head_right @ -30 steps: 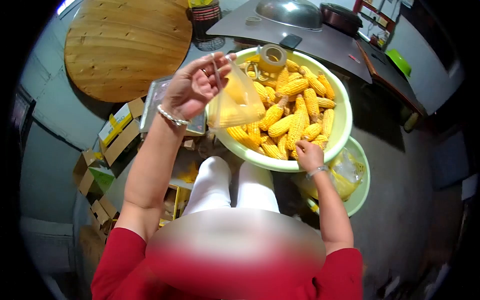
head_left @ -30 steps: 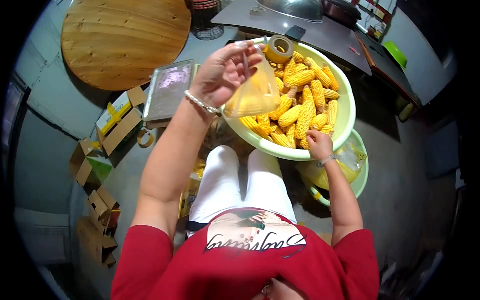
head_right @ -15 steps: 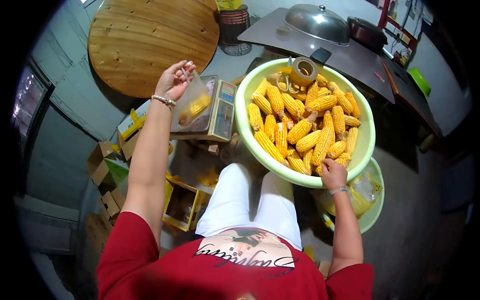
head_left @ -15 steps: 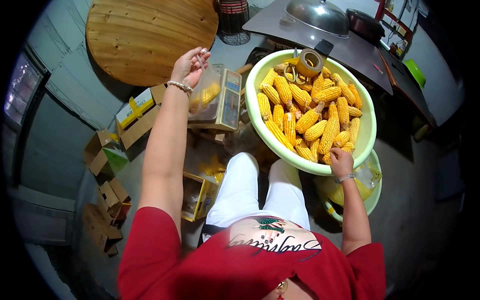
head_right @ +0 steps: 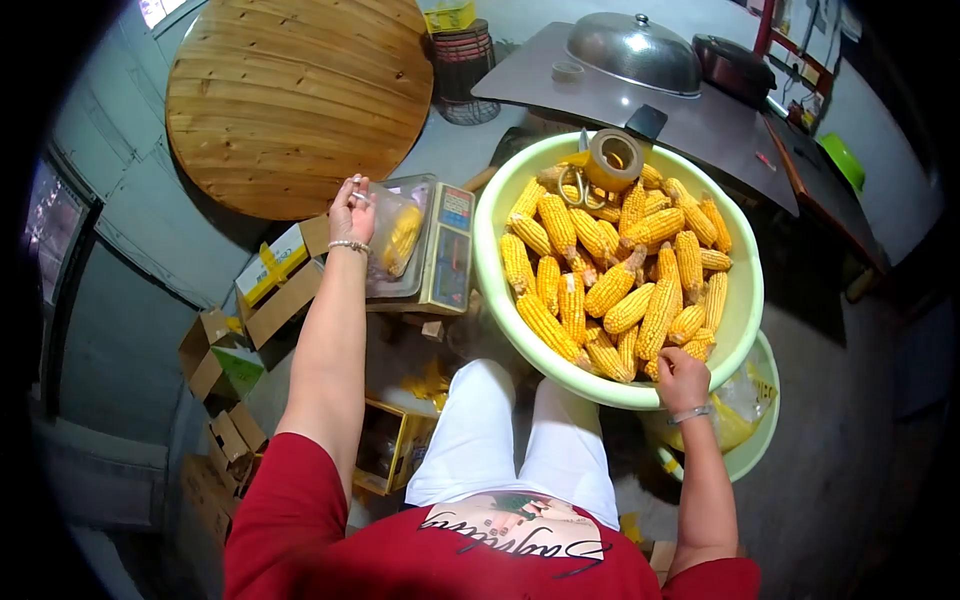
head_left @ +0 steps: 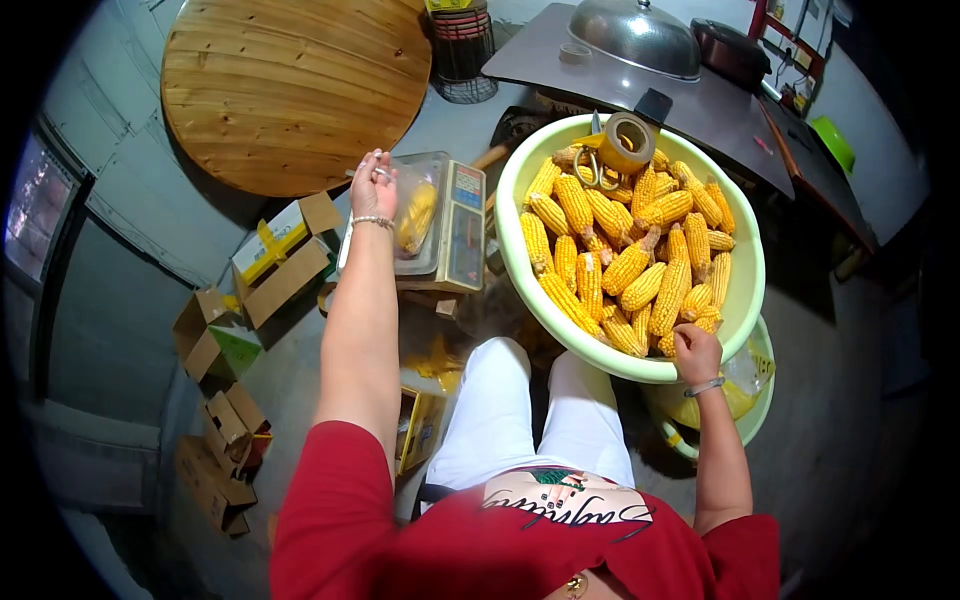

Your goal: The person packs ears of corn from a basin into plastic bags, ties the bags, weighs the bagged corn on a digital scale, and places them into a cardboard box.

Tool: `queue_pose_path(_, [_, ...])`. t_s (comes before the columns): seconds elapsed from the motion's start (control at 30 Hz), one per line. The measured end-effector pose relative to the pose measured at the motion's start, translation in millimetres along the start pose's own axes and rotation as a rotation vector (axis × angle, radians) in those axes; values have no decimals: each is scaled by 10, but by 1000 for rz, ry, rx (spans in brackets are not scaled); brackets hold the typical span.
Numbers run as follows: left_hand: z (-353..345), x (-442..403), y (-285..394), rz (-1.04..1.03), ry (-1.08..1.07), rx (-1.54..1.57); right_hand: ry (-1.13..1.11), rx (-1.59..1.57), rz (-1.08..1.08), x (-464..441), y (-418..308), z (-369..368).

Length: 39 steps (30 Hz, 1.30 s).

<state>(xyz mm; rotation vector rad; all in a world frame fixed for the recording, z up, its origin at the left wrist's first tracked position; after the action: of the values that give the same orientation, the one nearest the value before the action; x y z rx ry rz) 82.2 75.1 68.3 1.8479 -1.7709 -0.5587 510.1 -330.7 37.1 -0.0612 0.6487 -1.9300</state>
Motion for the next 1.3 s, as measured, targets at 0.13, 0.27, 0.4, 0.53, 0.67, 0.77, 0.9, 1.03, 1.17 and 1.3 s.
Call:
queue_pose_path(0.13, [59,122,49,-21,-8,-18,19,-12,-5,4,0,-17])
queue_pose_path(0.27, [338,-11,54,-20,-5,-202,12,-29,-35,2,-37,6])
queue_pose_path(0.4, [602,-24,39,-91,90,-628,15,-23,-30,1,-34,3])
queue_pose_path(0.53, [985,-63,29,-294,272,-1255,10,-20,-32,-1,-64,25])
queue_pose_path(0.67, [954,284,111,-263,416,-1437,30,-10,5,8,-32,-4])
queue_pose_path(0.77, [1315,251,86,-165,567,-1312,39,-6,16,12,-9,-22])
queue_pose_path(0.9, [1892,154,-115,38,809,-864,45,11,30,9,-36,-3])
queue_pose_path(1.03, [1913,198,-116,75,735,-702,39,-22,14,14,-1,-21])
queue_pose_path(1.17, [1963,164,21,74,738,-719,11,-34,-39,8,-36,2])
queue_pose_path(1.3, [1949,218,206,90,730,-714,46,-21,1,16,-31,10])
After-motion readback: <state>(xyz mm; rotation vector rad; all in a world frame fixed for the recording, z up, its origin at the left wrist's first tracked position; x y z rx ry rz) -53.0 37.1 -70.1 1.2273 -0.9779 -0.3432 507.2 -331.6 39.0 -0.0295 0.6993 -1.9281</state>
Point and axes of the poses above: each hand's wrist, its own x-axis away from the middle knuckle, its own z-axis out of the back of the hand, y = z × x, the point moved 5 cm from there along -x, towards the middle knuckle, and after that the axes turned 1 degree about -z, right-handed, at the moved point
